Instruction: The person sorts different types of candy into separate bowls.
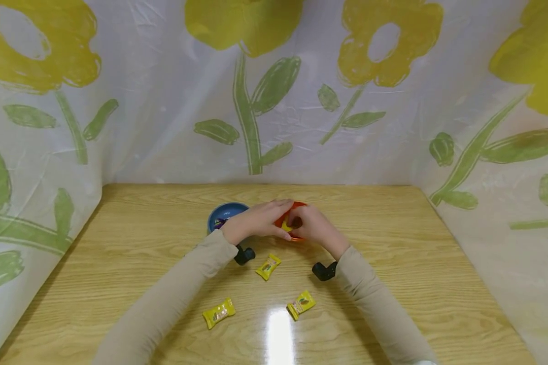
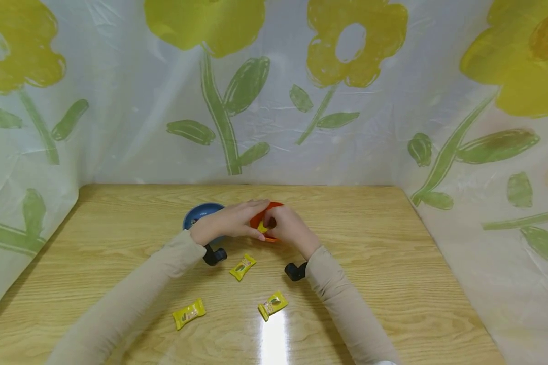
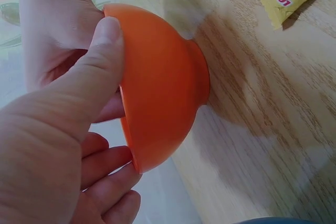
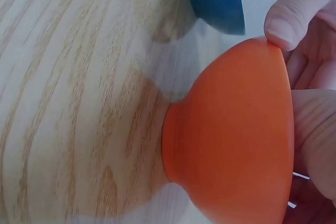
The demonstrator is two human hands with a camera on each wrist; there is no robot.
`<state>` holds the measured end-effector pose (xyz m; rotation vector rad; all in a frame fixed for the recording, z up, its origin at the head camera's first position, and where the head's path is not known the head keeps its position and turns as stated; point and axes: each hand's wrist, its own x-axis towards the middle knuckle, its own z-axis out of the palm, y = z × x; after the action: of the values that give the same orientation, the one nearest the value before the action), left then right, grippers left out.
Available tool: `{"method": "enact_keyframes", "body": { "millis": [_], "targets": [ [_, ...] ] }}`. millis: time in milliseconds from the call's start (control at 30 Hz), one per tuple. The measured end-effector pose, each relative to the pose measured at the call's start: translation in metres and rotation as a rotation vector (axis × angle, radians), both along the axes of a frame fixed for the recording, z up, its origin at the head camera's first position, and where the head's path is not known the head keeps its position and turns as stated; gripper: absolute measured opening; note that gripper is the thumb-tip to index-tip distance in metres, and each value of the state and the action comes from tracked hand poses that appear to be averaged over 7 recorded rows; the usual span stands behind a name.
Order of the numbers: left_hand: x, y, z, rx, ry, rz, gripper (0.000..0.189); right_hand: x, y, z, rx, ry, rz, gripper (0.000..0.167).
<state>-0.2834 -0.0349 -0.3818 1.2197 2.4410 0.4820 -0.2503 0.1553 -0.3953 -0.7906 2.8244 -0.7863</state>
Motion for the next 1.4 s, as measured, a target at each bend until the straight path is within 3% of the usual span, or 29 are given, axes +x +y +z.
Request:
{"method": "enact_keyframes", "body": {
  "millis": [267,467,633,867,1100,1233,1400],
  "targets": [
    [-0.002,0.000,-0.003,-0.003,0.010,-0.004,0.097,0.000,0.002,0.001,0.020,0.012,0.030,0.009],
    [-0.003,-0.001,-0.002,0.006,-0.005,-0.002,0.097,0.003,0.004,0.010,0.002,-0.024,0.000,0.004],
    [-0.005,-0.001,-0.004,0.030,-0.021,0.008,0.097,0.010,0.007,0.020,-0.017,0.005,-0.011,0.004],
    [-0.009,-0.002,-0.008,0.102,-0.116,0.050,0.099,0.037,0.007,0.043,-0.045,0.123,0.056,0.005],
    [-0.010,-0.002,-0.012,0.114,-0.133,0.082,0.100,0.070,0.010,0.058,-0.055,0.195,0.173,0.008],
    [-0.011,-0.001,-0.011,0.140,-0.150,0.085,0.100,0.087,0.015,0.054,-0.081,0.199,0.268,0.011],
    [-0.012,0.000,-0.009,0.149,-0.164,0.086,0.102,0.110,0.021,0.034,-0.084,0.139,0.354,0.018]
  ]
}}
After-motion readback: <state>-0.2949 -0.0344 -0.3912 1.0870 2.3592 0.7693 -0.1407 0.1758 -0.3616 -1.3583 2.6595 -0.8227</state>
